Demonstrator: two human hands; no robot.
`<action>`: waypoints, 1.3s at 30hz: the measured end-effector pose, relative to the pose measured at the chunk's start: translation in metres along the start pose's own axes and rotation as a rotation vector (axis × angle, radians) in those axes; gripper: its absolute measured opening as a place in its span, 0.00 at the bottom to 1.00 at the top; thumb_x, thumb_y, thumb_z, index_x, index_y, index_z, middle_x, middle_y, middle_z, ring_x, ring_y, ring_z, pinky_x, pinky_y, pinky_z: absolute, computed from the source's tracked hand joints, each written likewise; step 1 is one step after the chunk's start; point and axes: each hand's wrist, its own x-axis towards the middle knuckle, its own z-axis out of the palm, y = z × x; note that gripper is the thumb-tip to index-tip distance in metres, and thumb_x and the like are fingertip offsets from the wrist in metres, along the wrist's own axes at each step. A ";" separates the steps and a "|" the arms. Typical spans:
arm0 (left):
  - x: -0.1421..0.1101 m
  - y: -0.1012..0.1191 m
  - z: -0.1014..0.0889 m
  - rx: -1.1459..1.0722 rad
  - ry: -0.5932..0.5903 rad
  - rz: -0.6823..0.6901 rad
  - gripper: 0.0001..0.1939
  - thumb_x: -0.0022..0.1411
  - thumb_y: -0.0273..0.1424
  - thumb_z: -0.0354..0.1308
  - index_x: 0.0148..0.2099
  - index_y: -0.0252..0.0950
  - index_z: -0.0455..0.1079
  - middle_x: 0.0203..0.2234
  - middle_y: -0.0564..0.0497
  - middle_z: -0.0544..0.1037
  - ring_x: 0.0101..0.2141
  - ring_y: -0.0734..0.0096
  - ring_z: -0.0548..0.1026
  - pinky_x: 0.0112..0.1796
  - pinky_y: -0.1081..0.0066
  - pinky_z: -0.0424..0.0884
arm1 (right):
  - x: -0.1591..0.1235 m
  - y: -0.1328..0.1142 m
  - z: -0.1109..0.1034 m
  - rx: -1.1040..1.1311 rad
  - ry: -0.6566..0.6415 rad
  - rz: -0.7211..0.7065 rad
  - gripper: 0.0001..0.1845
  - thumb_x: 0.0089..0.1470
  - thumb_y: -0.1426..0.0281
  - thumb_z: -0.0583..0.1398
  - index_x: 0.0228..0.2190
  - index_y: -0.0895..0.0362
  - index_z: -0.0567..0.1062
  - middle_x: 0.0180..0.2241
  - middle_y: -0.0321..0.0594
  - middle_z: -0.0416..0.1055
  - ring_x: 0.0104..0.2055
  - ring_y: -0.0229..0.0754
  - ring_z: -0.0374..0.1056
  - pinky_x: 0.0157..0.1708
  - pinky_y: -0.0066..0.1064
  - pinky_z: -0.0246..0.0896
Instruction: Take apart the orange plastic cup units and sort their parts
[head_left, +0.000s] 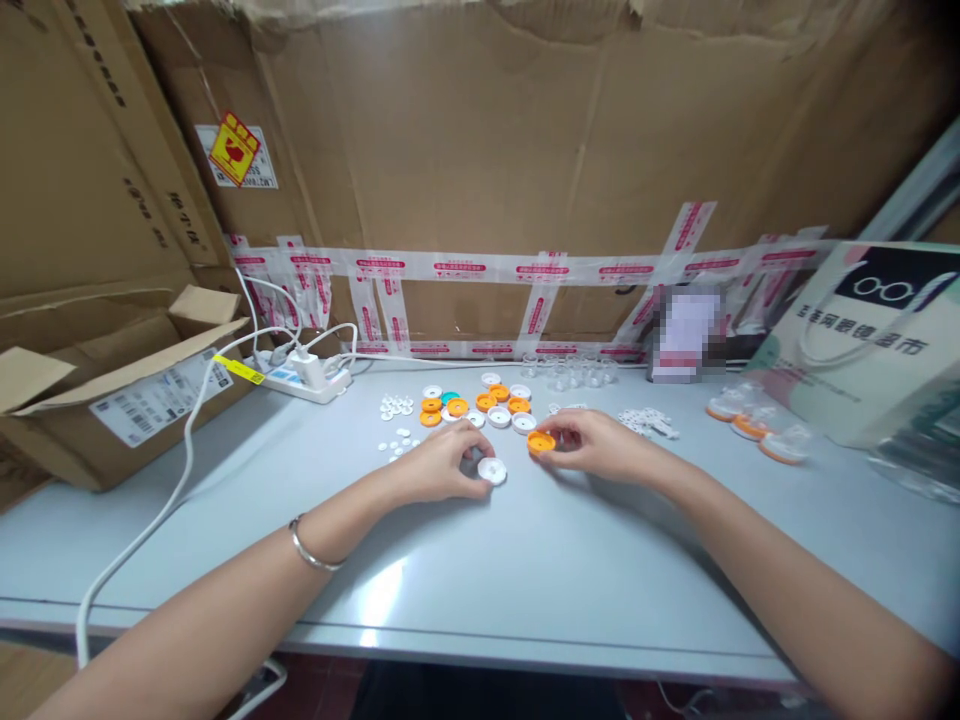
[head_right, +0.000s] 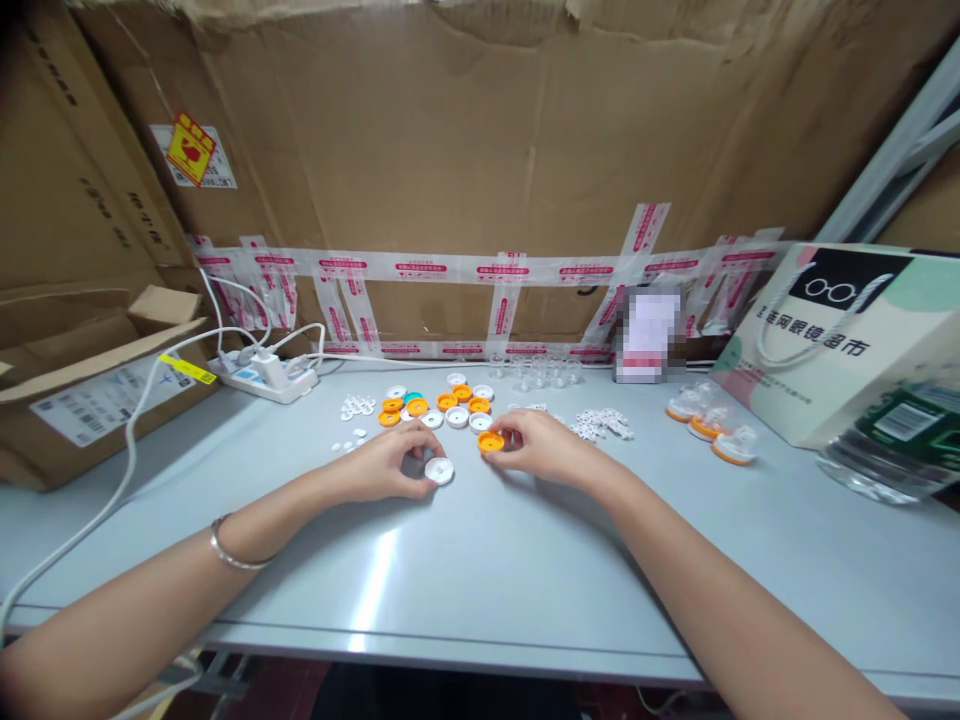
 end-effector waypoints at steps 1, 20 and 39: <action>-0.001 0.001 -0.001 0.003 -0.006 -0.003 0.15 0.45 0.31 0.59 0.39 0.37 0.69 0.36 0.51 0.67 0.35 0.70 0.66 0.38 0.72 0.64 | -0.001 0.002 -0.001 -0.011 -0.040 0.011 0.15 0.44 0.61 0.59 0.34 0.55 0.75 0.27 0.36 0.69 0.27 0.38 0.61 0.26 0.27 0.53; -0.003 0.007 -0.008 0.011 -0.059 0.060 0.23 0.48 0.33 0.59 0.49 0.39 0.66 0.40 0.49 0.67 0.37 0.69 0.68 0.40 0.71 0.64 | 0.002 -0.011 0.020 0.117 0.190 -0.086 0.17 0.45 0.57 0.60 0.33 0.55 0.66 0.24 0.34 0.65 0.25 0.36 0.59 0.27 0.27 0.54; 0.011 0.005 -0.002 0.057 0.004 -0.062 0.06 0.49 0.33 0.61 0.30 0.35 0.74 0.23 0.53 0.76 0.26 0.74 0.69 0.26 0.77 0.60 | -0.001 -0.029 0.042 0.210 -0.070 -0.125 0.09 0.46 0.66 0.60 0.31 0.57 0.73 0.26 0.36 0.65 0.28 0.36 0.60 0.27 0.27 0.54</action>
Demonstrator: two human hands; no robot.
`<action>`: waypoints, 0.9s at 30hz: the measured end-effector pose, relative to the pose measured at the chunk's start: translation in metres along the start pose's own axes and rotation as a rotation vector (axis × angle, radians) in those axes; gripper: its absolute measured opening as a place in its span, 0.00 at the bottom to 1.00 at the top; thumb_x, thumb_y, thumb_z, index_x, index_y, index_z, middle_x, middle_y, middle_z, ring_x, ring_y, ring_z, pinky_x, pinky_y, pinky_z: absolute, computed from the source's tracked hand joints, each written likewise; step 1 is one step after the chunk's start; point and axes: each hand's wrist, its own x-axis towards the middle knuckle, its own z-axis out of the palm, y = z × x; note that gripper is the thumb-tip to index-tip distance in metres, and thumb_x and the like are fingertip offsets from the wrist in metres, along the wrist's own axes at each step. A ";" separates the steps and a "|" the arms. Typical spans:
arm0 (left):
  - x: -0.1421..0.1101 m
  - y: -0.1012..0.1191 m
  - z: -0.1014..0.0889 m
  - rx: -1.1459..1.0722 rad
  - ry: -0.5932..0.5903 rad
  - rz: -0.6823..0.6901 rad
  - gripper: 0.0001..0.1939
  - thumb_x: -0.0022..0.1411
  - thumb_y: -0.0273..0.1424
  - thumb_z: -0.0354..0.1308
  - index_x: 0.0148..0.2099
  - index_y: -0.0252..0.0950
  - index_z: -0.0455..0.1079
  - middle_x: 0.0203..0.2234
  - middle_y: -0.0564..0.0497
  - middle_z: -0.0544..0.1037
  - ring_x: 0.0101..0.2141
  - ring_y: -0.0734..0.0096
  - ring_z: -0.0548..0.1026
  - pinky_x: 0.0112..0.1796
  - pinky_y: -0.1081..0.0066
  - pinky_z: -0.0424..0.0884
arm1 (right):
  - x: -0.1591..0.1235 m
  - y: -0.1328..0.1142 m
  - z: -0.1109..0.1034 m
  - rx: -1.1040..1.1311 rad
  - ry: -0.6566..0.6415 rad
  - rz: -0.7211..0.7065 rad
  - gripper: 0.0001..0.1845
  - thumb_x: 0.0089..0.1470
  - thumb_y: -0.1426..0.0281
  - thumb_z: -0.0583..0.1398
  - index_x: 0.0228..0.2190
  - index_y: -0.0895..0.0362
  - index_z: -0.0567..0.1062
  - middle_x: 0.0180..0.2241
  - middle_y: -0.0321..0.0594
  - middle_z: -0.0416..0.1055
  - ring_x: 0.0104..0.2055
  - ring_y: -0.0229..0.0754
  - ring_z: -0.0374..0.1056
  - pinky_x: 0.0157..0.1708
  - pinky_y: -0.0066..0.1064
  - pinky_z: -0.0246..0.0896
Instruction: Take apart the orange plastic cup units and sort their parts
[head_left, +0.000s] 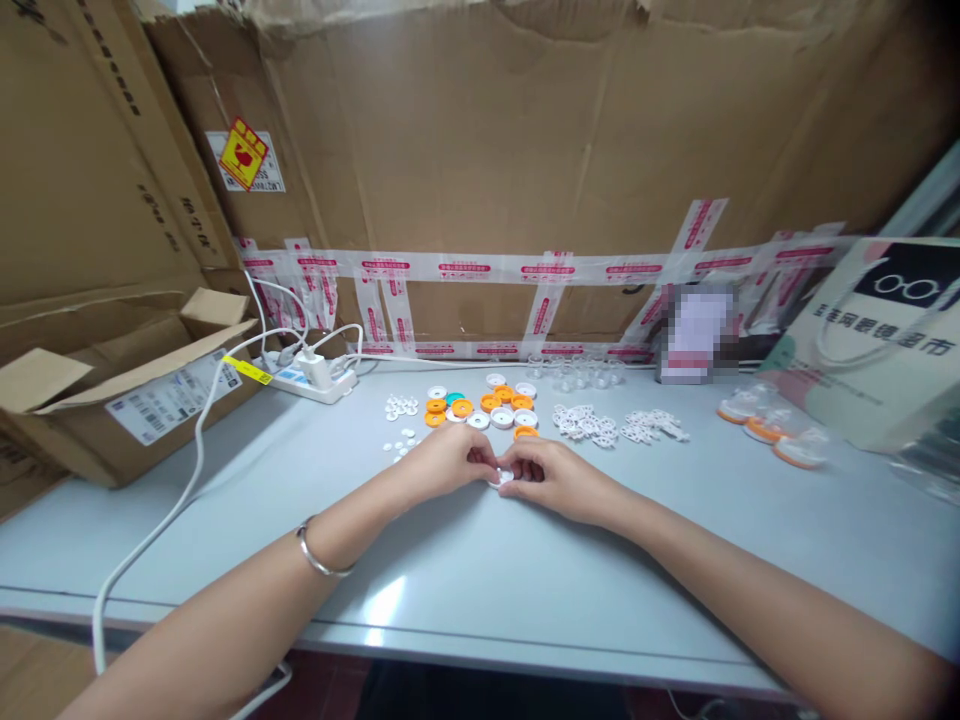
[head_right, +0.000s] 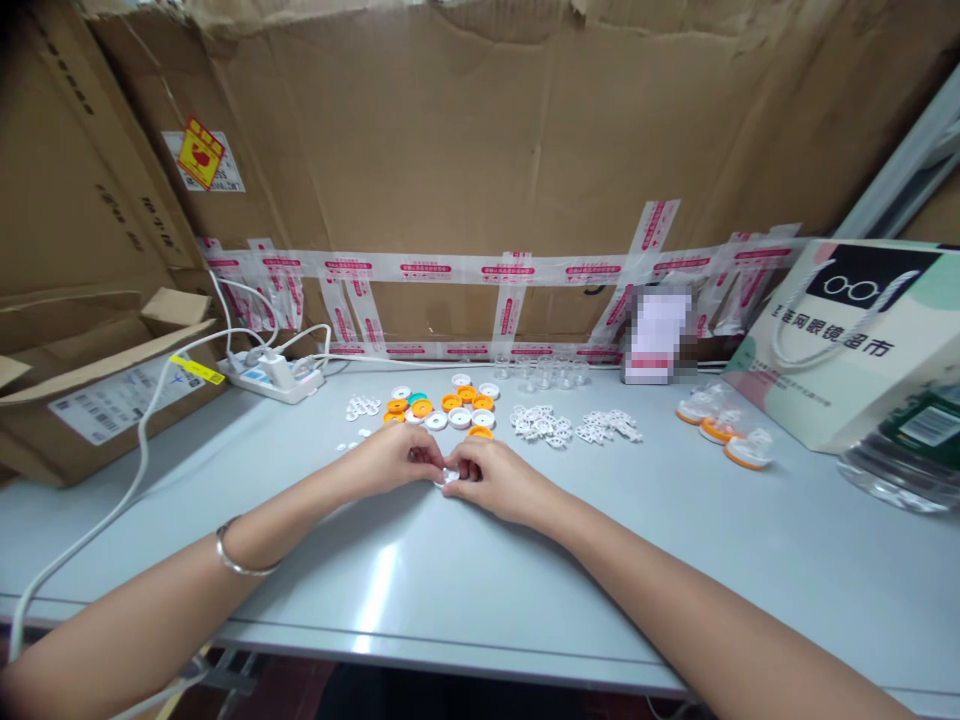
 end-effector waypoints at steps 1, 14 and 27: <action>0.000 0.002 0.000 0.024 -0.001 -0.022 0.06 0.48 0.32 0.61 0.29 0.35 0.74 0.22 0.53 0.75 0.25 0.74 0.69 0.25 0.77 0.60 | 0.000 0.000 0.000 0.015 -0.001 0.011 0.09 0.46 0.66 0.60 0.30 0.57 0.72 0.26 0.35 0.64 0.27 0.35 0.60 0.27 0.27 0.54; -0.008 0.018 0.009 0.504 0.005 0.184 0.08 0.53 0.27 0.51 0.27 0.33 0.71 0.23 0.47 0.75 0.24 0.69 0.70 0.25 0.73 0.59 | 0.003 0.007 0.003 0.131 -0.017 0.046 0.11 0.43 0.67 0.61 0.31 0.58 0.72 0.24 0.33 0.62 0.26 0.34 0.58 0.25 0.25 0.54; -0.017 -0.028 -0.073 0.566 0.068 -0.265 0.08 0.42 0.21 0.50 0.22 0.34 0.70 0.18 0.48 0.74 0.21 0.72 0.67 0.23 0.74 0.56 | -0.007 -0.002 -0.007 -0.010 -0.030 -0.050 0.13 0.49 0.67 0.58 0.38 0.54 0.76 0.29 0.38 0.66 0.29 0.36 0.63 0.31 0.27 0.58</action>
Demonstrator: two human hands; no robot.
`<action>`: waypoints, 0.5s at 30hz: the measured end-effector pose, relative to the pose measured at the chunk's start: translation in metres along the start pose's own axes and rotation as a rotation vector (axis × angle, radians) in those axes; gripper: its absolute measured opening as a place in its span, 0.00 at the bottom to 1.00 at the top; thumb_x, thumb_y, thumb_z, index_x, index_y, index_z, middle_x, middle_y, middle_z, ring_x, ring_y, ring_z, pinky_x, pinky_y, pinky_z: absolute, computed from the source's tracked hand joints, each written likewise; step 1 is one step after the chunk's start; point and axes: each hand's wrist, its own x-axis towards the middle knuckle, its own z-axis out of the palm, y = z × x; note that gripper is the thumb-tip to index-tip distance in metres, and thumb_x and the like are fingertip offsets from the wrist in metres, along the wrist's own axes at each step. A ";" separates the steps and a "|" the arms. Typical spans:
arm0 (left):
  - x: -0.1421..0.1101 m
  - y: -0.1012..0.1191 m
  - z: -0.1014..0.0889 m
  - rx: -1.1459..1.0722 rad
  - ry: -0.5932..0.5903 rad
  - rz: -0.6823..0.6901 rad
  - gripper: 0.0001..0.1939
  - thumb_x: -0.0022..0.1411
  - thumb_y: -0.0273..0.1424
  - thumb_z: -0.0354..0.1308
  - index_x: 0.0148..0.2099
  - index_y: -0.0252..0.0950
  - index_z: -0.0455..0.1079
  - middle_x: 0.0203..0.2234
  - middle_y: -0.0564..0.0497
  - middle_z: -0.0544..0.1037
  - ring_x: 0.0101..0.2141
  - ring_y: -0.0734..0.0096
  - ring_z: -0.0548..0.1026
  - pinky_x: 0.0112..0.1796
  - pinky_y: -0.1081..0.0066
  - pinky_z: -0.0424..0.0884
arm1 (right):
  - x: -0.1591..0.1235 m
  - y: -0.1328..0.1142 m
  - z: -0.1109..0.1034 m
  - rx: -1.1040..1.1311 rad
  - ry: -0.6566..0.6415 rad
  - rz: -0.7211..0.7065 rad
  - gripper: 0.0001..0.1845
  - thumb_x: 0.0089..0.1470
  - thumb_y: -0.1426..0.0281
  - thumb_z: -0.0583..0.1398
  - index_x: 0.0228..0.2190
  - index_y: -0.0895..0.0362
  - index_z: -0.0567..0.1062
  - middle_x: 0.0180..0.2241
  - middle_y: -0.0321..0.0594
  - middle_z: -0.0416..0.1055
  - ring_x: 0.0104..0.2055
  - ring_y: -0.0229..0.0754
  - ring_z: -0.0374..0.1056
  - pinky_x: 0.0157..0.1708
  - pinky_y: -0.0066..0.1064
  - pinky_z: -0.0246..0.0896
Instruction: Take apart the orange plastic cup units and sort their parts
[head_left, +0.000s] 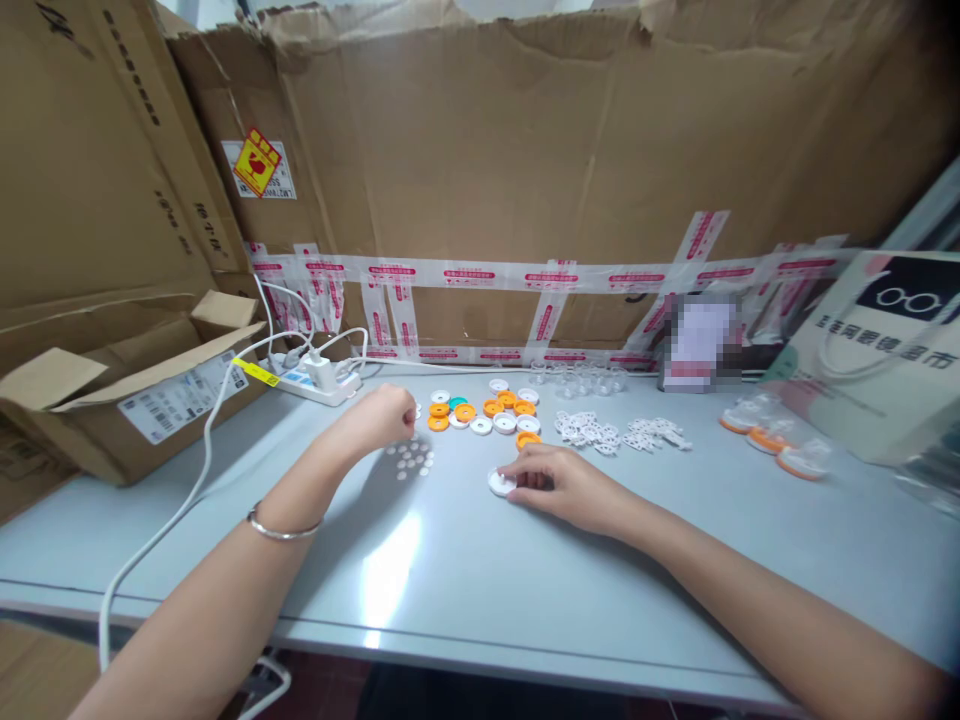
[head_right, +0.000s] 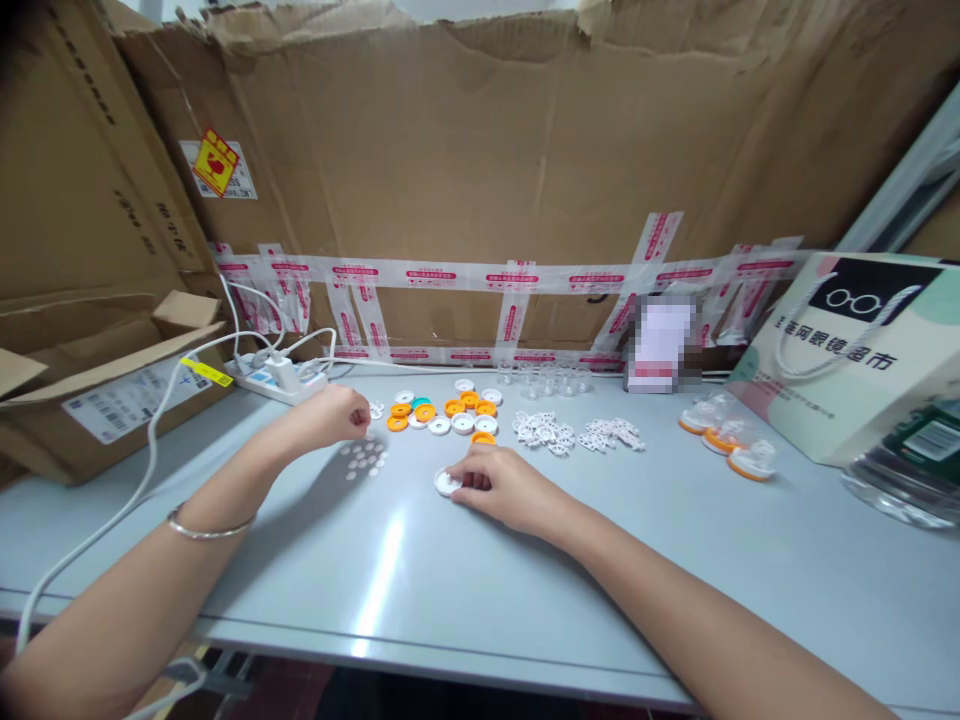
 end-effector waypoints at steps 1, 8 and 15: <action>0.001 -0.007 0.001 0.000 -0.029 -0.004 0.08 0.42 0.22 0.51 0.22 0.34 0.70 0.18 0.49 0.73 0.20 0.72 0.67 0.23 0.75 0.56 | 0.000 0.000 0.000 -0.008 -0.001 0.003 0.13 0.49 0.66 0.58 0.37 0.54 0.76 0.29 0.38 0.66 0.29 0.36 0.63 0.30 0.27 0.58; -0.001 -0.013 0.005 0.010 -0.109 -0.010 0.08 0.41 0.21 0.51 0.22 0.33 0.71 0.18 0.49 0.74 0.20 0.72 0.67 0.22 0.75 0.56 | 0.000 0.000 0.000 -0.010 0.001 0.028 0.11 0.49 0.65 0.58 0.33 0.56 0.75 0.30 0.39 0.68 0.30 0.36 0.64 0.30 0.28 0.58; -0.007 -0.004 -0.004 0.006 -0.065 0.030 0.09 0.48 0.24 0.50 0.24 0.34 0.72 0.20 0.49 0.75 0.22 0.72 0.67 0.23 0.74 0.57 | 0.001 -0.002 -0.002 0.037 -0.020 0.104 0.08 0.46 0.68 0.60 0.31 0.57 0.72 0.28 0.37 0.67 0.29 0.36 0.62 0.29 0.26 0.57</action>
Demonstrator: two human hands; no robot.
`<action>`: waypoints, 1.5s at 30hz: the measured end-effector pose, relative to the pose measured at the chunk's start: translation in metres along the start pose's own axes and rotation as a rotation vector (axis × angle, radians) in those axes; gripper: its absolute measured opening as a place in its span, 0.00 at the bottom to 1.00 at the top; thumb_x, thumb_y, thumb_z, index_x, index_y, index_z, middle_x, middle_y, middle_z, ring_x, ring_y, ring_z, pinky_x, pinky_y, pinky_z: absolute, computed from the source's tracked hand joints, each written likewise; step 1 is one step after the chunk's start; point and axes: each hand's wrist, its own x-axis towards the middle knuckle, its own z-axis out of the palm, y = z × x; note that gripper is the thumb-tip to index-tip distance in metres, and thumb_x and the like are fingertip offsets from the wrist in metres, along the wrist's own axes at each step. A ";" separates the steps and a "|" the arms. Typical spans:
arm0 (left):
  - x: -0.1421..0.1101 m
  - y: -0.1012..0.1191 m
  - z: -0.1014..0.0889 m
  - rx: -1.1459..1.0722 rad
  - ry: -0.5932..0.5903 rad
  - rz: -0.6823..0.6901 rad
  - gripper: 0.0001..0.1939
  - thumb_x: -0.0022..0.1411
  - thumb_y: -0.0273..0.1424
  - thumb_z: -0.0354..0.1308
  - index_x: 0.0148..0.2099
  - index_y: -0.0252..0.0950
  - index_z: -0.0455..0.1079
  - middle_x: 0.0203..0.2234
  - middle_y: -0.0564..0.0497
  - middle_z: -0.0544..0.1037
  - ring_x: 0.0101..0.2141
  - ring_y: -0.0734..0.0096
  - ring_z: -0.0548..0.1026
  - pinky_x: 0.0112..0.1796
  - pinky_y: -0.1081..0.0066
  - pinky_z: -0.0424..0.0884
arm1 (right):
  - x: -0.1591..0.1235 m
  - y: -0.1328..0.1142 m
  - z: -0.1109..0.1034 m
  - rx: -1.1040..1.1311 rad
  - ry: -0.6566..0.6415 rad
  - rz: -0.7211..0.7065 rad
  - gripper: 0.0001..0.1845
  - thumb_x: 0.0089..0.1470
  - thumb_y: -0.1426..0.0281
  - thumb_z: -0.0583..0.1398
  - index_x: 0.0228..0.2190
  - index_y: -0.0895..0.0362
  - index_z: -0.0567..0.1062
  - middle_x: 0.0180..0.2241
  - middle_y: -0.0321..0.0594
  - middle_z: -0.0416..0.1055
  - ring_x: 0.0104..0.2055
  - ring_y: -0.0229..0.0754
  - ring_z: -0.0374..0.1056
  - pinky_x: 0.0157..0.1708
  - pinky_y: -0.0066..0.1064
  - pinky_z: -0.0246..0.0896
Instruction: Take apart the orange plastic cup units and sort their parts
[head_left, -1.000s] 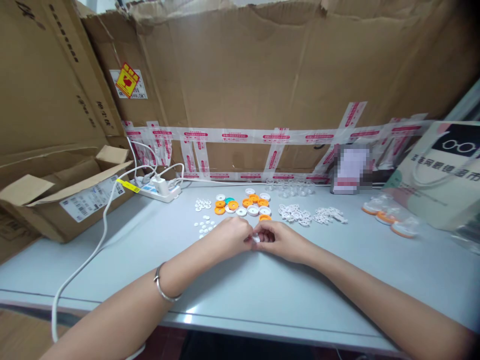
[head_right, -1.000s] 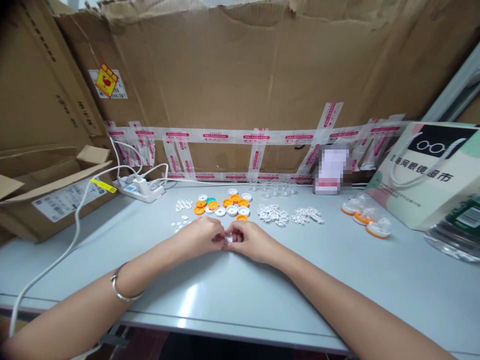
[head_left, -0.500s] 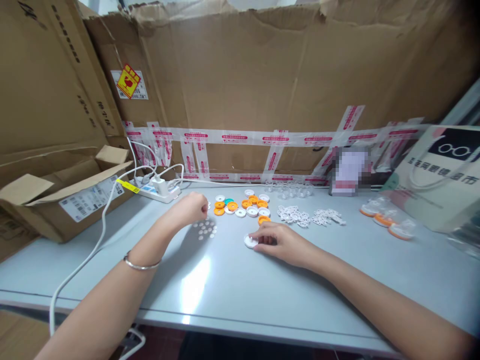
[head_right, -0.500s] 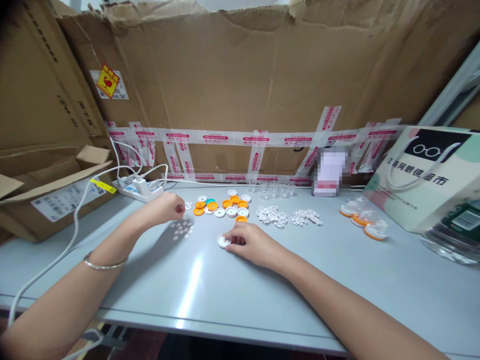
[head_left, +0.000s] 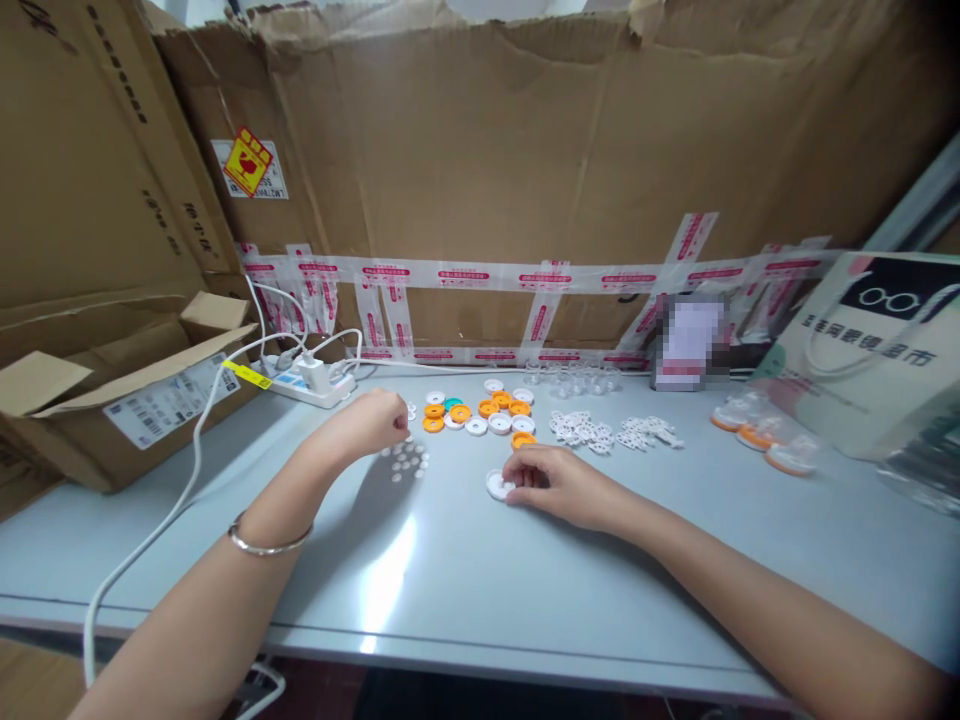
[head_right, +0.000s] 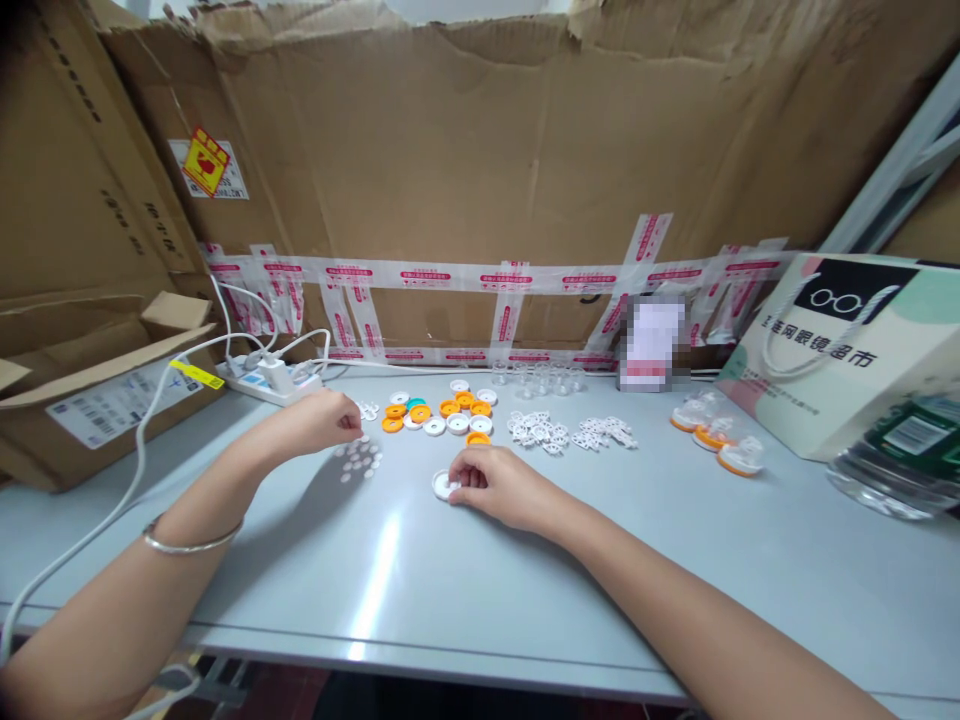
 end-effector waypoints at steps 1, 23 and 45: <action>-0.001 0.005 -0.001 -0.010 0.047 0.033 0.10 0.50 0.25 0.49 0.25 0.34 0.71 0.21 0.48 0.75 0.23 0.72 0.68 0.25 0.74 0.58 | 0.000 0.000 0.000 0.015 -0.008 0.014 0.08 0.46 0.68 0.60 0.30 0.58 0.72 0.27 0.36 0.67 0.29 0.36 0.62 0.29 0.26 0.56; -0.007 0.077 0.038 -0.532 0.144 0.390 0.13 0.51 0.39 0.60 0.36 0.35 0.71 0.29 0.52 0.73 0.32 0.73 0.68 0.32 0.75 0.62 | 0.007 0.007 0.001 0.371 0.031 0.090 0.05 0.44 0.69 0.59 0.24 0.58 0.69 0.24 0.33 0.65 0.27 0.35 0.60 0.29 0.27 0.53; -0.015 0.021 -0.026 -0.928 0.000 0.154 0.11 0.52 0.37 0.58 0.32 0.34 0.70 0.27 0.51 0.75 0.29 0.74 0.71 0.30 0.76 0.64 | 0.006 0.013 -0.007 0.315 0.126 0.085 0.18 0.45 0.57 0.60 0.33 0.58 0.71 0.28 0.36 0.67 0.29 0.36 0.62 0.31 0.29 0.57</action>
